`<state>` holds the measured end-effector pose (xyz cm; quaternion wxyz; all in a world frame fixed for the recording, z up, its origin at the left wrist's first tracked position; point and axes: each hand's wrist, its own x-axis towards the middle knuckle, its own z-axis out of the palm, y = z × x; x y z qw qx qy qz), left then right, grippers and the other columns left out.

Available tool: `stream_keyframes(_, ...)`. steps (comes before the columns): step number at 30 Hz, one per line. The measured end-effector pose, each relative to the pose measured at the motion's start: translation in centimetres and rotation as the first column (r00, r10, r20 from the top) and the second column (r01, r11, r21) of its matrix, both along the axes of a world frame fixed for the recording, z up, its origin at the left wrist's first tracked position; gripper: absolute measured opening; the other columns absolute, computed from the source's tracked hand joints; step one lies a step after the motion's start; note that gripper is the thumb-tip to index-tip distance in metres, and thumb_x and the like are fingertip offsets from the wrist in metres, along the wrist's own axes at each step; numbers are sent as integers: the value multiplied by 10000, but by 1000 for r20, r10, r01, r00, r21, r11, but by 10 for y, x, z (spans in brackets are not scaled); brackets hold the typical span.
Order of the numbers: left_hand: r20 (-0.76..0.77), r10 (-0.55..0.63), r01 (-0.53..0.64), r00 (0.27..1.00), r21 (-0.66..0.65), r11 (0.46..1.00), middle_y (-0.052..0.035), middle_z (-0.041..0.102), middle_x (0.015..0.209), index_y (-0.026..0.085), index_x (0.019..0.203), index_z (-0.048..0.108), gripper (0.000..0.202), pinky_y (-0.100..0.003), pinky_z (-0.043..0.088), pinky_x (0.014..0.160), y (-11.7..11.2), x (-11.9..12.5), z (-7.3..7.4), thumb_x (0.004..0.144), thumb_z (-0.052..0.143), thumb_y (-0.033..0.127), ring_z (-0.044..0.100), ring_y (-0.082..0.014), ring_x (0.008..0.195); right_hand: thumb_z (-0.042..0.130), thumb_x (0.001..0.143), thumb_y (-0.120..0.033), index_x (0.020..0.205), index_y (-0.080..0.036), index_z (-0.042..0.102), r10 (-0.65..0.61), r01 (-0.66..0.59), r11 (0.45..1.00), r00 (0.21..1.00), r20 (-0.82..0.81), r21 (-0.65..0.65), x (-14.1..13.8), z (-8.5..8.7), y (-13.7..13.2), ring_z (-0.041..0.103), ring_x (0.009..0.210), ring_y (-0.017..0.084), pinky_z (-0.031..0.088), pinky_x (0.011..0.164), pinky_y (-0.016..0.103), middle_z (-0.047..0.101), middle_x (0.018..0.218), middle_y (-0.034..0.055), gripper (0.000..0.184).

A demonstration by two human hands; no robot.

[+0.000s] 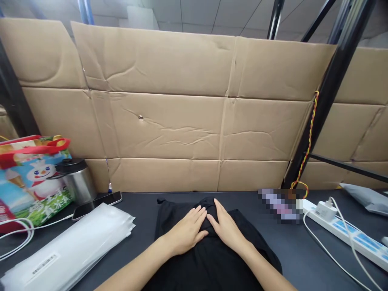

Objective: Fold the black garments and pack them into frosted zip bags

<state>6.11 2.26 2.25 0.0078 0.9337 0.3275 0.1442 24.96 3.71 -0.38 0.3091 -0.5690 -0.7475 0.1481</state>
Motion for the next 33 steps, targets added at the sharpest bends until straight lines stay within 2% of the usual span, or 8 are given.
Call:
stream_keyframes(7,110,71,-64,991,-66,996,-134,314,1479,137,1433,300,462,-427,301,1098,3,0,-18,997,333,289,254,-244,1362,316,905,-409,1422,1,245,34,-32,999,985,-168,14,-15,12,-13,255,1369,223,244,1112,402,292,1473,185,664)
stream_keyframes(10,103,65,-57,993,-82,995,-126,286,1493,146,1442,280,473,-431,288,1105,2,0,-18,998,329,303,227,-243,1371,278,907,-319,1425,-30,259,66,-50,996,974,-215,79,-24,10,-13,214,1382,210,250,1111,413,273,1487,163,594)
stream_keyframes(14,104,73,-62,992,-107,992,-139,267,1497,120,1444,273,491,-430,265,1114,0,3,-17,997,326,315,205,-239,1379,285,853,-197,1394,-57,333,28,15,992,945,-326,129,-28,0,-8,285,1357,197,271,1104,421,339,1458,157,561)
stream_keyframes(19,109,90,-71,990,-170,983,-110,256,1504,144,1452,269,529,-407,229,1127,-1,-9,0,996,307,410,190,-214,1386,335,755,-102,1334,-136,439,20,42,986,931,-365,159,-16,1,0,417,1285,183,314,1088,400,487,1367,104,589)
stream_keyframes(23,172,222,-196,960,-154,968,-38,285,1502,209,1437,313,481,-413,163,1144,9,-57,11,1002,270,411,181,-187,1392,329,736,-56,1341,-164,434,26,32,980,958,-285,196,4,22,12,484,1231,175,367,1056,389,526,1333,84,624)
stream_keyframes(26,196,321,-284,927,-196,939,-7,322,1487,243,1430,324,454,-423,153,1145,13,-95,5,1004,255,386,204,-181,1387,329,717,-7,1333,-166,453,57,-6,974,973,-222,225,3,44,14,460,1251,171,344,1073,378,522,1338,80,648)
stream_keyframes(30,209,336,-286,918,-235,929,6,307,1493,260,1437,304,446,-403,168,1144,7,-110,-11,1006,255,364,222,-167,1381,326,672,82,1387,-146,387,68,-68,972,998,9,224,-44,64,-2,395,1298,225,383,1042,381,390,1436,137,753)
stream_keyframes(33,244,323,-272,914,-221,937,-9,310,1494,241,1440,299,443,-409,178,1140,3,-106,-18,1007,251,321,232,-169,1379,341,693,97,1418,-146,333,89,-135,966,974,210,219,-95,65,-19,415,1278,282,454,973,391,312,1467,176,764)
